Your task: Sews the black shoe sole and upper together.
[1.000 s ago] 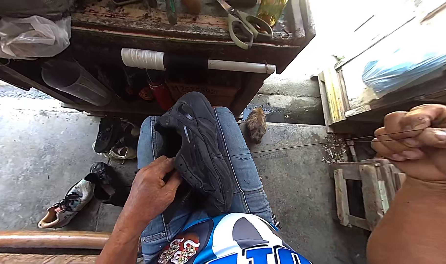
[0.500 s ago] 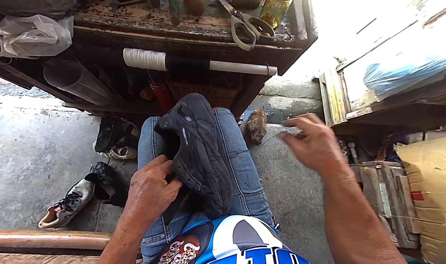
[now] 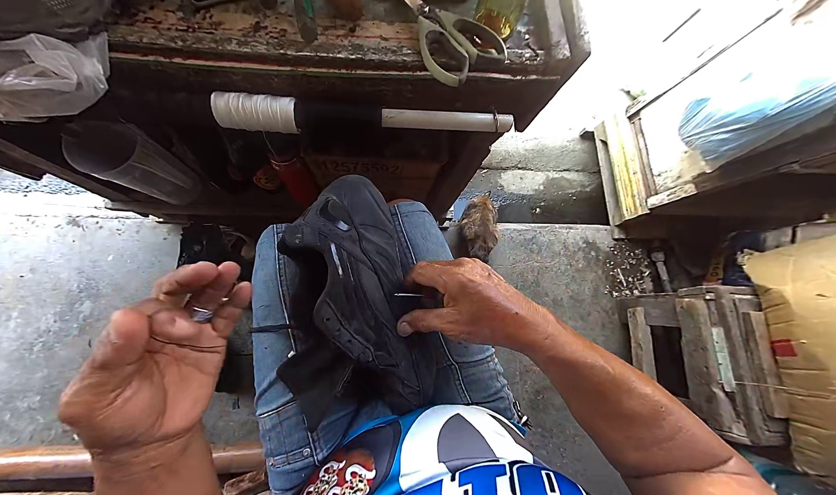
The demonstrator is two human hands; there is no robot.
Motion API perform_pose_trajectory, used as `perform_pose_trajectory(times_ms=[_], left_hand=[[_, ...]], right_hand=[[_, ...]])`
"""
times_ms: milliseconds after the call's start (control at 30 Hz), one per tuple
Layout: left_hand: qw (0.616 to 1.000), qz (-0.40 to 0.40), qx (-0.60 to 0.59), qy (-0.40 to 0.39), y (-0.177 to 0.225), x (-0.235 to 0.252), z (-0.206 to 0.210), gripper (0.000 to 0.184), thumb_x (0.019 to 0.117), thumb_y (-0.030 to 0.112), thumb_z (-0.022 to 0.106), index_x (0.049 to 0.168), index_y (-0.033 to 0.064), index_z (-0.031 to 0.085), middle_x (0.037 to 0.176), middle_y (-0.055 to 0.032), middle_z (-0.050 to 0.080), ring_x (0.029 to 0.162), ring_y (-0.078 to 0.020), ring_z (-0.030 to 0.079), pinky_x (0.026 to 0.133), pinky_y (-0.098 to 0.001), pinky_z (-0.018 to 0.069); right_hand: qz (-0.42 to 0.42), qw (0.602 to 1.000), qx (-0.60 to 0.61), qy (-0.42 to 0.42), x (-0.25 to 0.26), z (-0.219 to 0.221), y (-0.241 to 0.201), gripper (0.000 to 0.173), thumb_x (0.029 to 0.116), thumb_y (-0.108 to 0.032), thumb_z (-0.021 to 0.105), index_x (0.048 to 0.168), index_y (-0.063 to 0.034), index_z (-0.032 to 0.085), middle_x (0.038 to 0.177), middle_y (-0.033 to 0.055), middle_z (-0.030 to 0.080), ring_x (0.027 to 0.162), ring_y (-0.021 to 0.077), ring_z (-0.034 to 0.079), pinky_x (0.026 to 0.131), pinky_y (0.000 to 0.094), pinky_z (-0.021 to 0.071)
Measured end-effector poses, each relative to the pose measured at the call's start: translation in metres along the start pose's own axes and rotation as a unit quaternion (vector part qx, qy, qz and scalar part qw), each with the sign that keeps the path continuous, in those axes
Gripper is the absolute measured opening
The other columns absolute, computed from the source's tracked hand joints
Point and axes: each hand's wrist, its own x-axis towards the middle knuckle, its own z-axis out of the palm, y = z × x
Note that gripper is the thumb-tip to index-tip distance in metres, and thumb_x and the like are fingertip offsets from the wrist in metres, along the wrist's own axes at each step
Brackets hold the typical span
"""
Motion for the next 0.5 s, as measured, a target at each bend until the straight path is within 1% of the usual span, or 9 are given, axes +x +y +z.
perform_pose_trajectory(times_ms=[33,67,100,133,167,233,300,433,500], left_hand=[[0.998,-0.004,-0.054,-0.009,-0.002,0.002,0.006,0.039,0.1033,0.041,0.054,0.112,0.0095,0.075,0.126,-0.0104,0.070,0.121,-0.0286,0.065,0.110,-0.0481,0.0487],[0.996,-0.010,-0.087,-0.006,-0.004,0.003,0.009,0.038,0.1049,0.039,0.051,0.110,0.0091,0.075,0.112,-0.0086,0.072,0.111,-0.0270,0.069,0.106,-0.0495,0.0519],[0.995,-0.019,-0.102,0.003,-0.006,0.006,0.008,0.038,0.1073,0.036,0.047,0.111,0.0094,0.073,0.098,-0.0047,0.072,0.096,-0.0223,0.071,0.101,-0.0473,0.0554],[0.994,-0.030,-0.106,0.025,-0.007,0.008,0.003,0.038,0.1093,0.034,0.042,0.113,0.0100,0.071,0.083,0.0004,0.069,0.080,-0.0158,0.069,0.091,-0.0415,0.0592],[0.992,-0.043,-0.103,0.059,-0.009,0.009,-0.004,0.038,0.1107,0.031,0.037,0.115,0.0101,0.069,0.073,0.0037,0.063,0.068,-0.0110,0.065,0.080,-0.0340,0.0606],[0.984,-0.067,-0.077,0.144,-0.017,0.010,-0.024,0.043,0.1122,0.029,0.029,0.113,0.0097,0.067,0.063,0.0074,0.055,0.054,-0.0049,0.056,0.062,-0.0229,0.0567],[0.975,-0.084,-0.044,0.202,-0.024,0.010,-0.040,0.044,0.1128,0.028,0.026,0.111,0.0100,0.067,0.058,0.0101,0.049,0.048,-0.0018,0.050,0.054,-0.0186,0.0524],[0.964,-0.093,-0.027,0.249,-0.026,0.004,-0.070,0.044,0.1128,0.027,0.026,0.109,0.0086,0.066,0.053,0.0112,0.046,0.044,-0.0001,0.046,0.048,-0.0169,0.0479],[0.961,-0.102,-0.012,0.256,-0.021,0.003,-0.075,0.045,0.1128,0.026,0.025,0.109,0.0081,0.066,0.052,0.0116,0.045,0.043,0.0002,0.045,0.047,-0.0164,0.0471]], right_hand=[[-0.003,1.000,-0.001,0.000,0.001,-0.001,0.000,0.040,0.0849,-0.054,0.077,0.095,-0.0156,0.071,0.079,-0.0044,0.065,0.071,0.0080,0.060,0.065,0.0338,0.0504],[-0.001,1.000,-0.001,-0.004,0.002,-0.002,0.000,0.040,0.0843,-0.055,0.077,0.093,-0.0158,0.071,0.079,-0.0046,0.064,0.071,0.0078,0.059,0.065,0.0336,0.0496],[0.002,1.000,0.001,-0.009,0.004,-0.003,0.000,0.040,0.0840,-0.055,0.077,0.092,-0.0161,0.070,0.079,-0.0048,0.064,0.070,0.0076,0.059,0.065,0.0334,0.0491],[0.005,1.000,0.008,-0.015,0.005,-0.002,0.001,0.040,0.0838,-0.055,0.077,0.090,-0.0163,0.070,0.078,-0.0052,0.063,0.070,0.0073,0.058,0.064,0.0332,0.0485],[0.009,1.000,0.018,-0.020,0.007,-0.001,0.003,0.040,0.0838,-0.055,0.078,0.089,-0.0167,0.069,0.077,-0.0059,0.062,0.069,0.0066,0.057,0.064,0.0323,0.0476],[0.012,0.999,0.039,-0.037,0.009,0.001,0.005,0.038,0.0845,-0.054,0.078,0.086,-0.0177,0.066,0.076,-0.0075,0.060,0.068,0.0045,0.055,0.064,0.0297,0.0472],[0.014,0.997,0.048,-0.057,0.013,0.002,0.006,0.037,0.0855,-0.053,0.078,0.085,-0.0181,0.064,0.074,-0.0078,0.059,0.067,0.0047,0.055,0.064,0.0306,0.0461],[0.021,0.994,0.035,-0.097,0.020,0.001,0.001,0.035,0.0883,-0.050,0.077,0.089,-0.0181,0.063,0.072,-0.0073,0.060,0.067,0.0060,0.057,0.064,0.0321,0.0473],[0.020,0.994,0.031,-0.100,0.021,0.000,-0.003,0.034,0.0887,-0.048,0.077,0.089,-0.0170,0.063,0.072,-0.0064,0.060,0.067,0.0077,0.057,0.064,0.0339,0.0468]])
